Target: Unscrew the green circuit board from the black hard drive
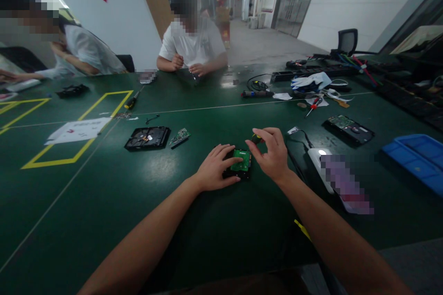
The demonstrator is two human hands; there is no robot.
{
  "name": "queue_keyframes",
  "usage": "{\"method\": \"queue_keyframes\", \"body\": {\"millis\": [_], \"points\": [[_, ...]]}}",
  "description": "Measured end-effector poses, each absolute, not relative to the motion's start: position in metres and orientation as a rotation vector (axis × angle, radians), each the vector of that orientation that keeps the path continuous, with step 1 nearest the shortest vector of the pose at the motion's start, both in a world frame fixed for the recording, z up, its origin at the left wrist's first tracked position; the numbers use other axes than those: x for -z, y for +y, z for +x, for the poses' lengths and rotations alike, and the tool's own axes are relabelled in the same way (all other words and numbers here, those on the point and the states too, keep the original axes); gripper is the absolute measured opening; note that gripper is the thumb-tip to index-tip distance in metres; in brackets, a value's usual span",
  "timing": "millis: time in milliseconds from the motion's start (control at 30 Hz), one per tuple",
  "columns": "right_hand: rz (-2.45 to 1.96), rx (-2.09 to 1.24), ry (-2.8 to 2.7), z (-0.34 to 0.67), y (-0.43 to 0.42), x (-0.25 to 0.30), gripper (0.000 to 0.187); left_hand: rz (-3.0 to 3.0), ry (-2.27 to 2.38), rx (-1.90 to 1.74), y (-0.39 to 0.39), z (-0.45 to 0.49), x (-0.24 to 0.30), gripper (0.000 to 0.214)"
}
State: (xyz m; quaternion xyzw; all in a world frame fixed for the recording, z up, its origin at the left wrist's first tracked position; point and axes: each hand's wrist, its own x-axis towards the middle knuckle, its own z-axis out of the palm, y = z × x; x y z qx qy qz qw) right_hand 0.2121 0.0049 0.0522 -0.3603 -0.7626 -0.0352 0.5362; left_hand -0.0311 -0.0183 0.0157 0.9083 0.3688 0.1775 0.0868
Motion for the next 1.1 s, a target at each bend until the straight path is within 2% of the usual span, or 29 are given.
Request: {"method": "queue_keyframes", "body": {"millis": [200,367,567,767,867,1100], "points": [[-0.791,-0.027,-1.899,0.2118,0.0068,-0.0491,0.061,2.693,1.087,-0.555,-0.0174,-0.0318,-0.014,0.065],[-0.87,0.093,-1.826,0.2129,0.0079,-0.0477,0.057,2.705,1.092,-0.548,-0.0171,-0.0324,-0.0124,0.066],[-0.848,0.019,-1.837,0.2138,0.0096,-0.0464,0.059,2.713,1.098,-0.548,-0.0175,-0.032,-0.0125,0.065],[-0.897,0.141,-1.789,0.2167,0.0083,-0.0501,0.05,2.71,1.095,-0.541,-0.0183,-0.0322,-0.0141,0.065],[-0.855,0.032,-1.856,0.2179,0.0073,-0.0538,0.055,2.71,1.096,-0.538,-0.0181,-0.0321,-0.0135,0.065],[-0.88,0.103,-1.81,0.2188,0.0098,-0.0504,0.055,2.71,1.095,-0.541,-0.0174,-0.0323,-0.0129,0.066]]}}
